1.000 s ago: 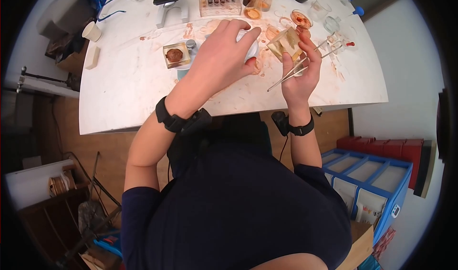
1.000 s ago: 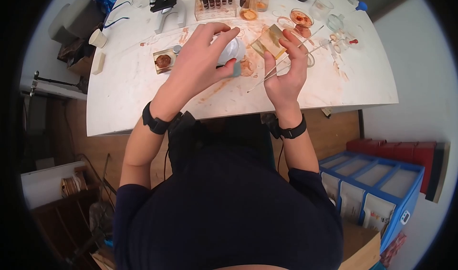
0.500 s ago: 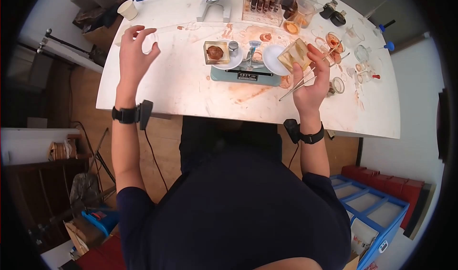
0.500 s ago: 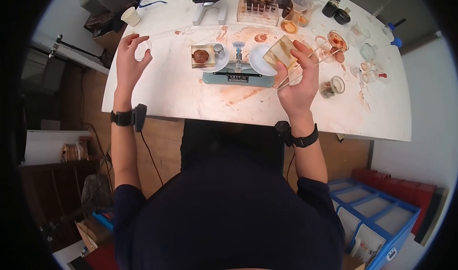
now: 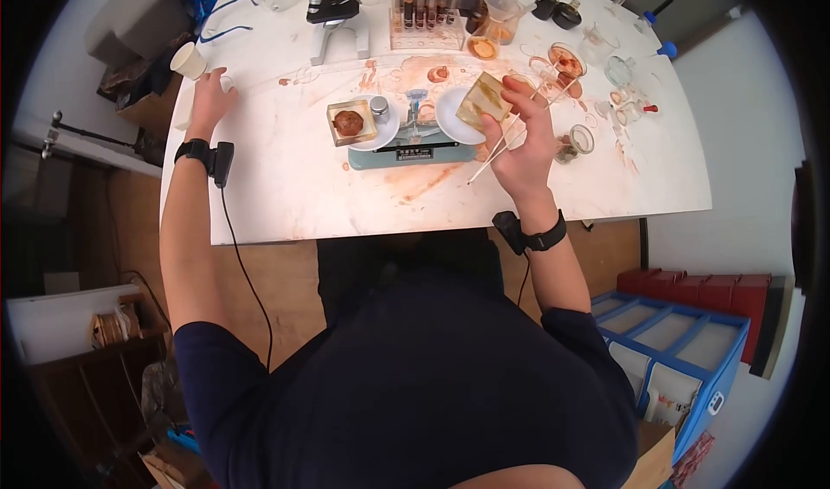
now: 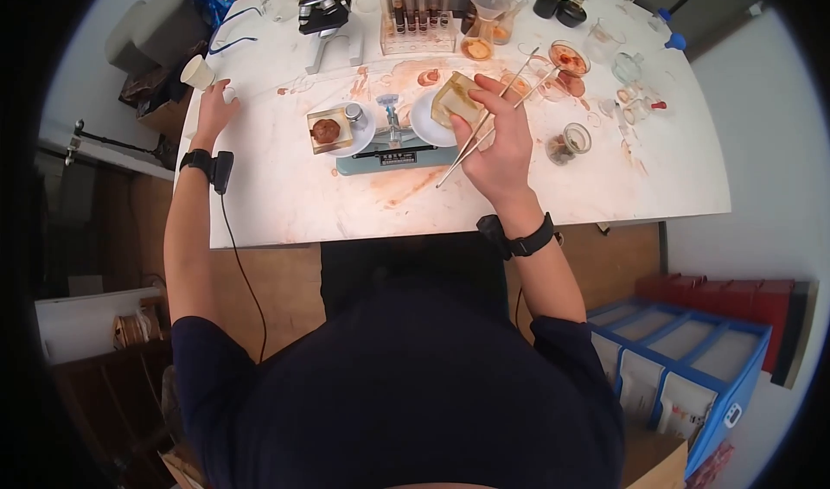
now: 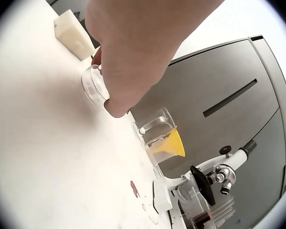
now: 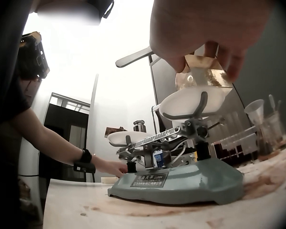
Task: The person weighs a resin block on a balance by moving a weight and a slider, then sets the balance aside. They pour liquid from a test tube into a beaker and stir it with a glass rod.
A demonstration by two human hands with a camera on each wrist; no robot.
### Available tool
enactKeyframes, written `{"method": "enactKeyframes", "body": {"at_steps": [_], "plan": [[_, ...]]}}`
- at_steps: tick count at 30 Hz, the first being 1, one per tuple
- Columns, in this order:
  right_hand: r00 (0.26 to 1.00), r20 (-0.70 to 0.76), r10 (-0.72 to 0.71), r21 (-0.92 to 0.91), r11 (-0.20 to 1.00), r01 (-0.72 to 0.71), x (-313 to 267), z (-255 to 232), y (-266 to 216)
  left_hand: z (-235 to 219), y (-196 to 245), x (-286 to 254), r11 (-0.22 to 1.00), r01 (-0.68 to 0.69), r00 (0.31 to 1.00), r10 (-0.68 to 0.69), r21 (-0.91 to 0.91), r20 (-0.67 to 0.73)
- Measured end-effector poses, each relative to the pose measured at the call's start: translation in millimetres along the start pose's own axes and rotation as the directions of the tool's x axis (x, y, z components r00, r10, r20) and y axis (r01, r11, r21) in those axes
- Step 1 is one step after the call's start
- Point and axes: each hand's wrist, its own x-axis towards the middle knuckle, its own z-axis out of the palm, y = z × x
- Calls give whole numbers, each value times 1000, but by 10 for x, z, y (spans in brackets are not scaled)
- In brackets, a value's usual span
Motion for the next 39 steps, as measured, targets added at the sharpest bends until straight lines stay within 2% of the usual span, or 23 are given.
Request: {"method": "enactKeyframes", "body": {"at_steps": [7,10,13,16,19,20,22,24,26,30,36,39], "plan": [[999,15,-33,-13,999,33,5,52,-14,92,14,84,995,101,994,-101,-12,45],[999,19,-35,-34,999,36,-6,68,-26,146,-61,96,996,81,996,-79,-40,40],[999,17,-39,-39,998,39,1,98,-27,167,-75,39,1000,8,999,-9,-30,-40],[998,36,-51,-40,998,52,-8,99,-38,234,-4,-11,999,42,991,-46,-31,-123],[998,42,-39,-30,999,40,-20,107,-40,53,383,-244,967,-13,984,-33,-256,-174],[998,37,-41,-27,999,42,-10,120,-41,-93,631,-374,910,7,985,-78,-414,-154],[999,31,-40,-21,999,41,-19,130,-50,-423,1260,-787,721,55,983,-161,-690,-89],[997,16,-76,-24,997,76,-13,134,-61,-566,1628,-1150,618,33,987,-146,-785,-74],[995,12,-101,-12,995,101,-30,124,-74,-641,1936,-1477,590,28,990,-131,-807,-61],[991,28,-132,37,991,131,-70,83,-100,-594,2334,-1984,512,92,981,-194,-854,-10],[985,78,-152,2,988,152,-81,57,-51,-433,2420,-2305,675,18,988,-125,-737,-90],[979,133,-153,-42,986,159,-75,21,-66,-558,2431,-2262,738,-48,985,-78,-673,-156]]}}
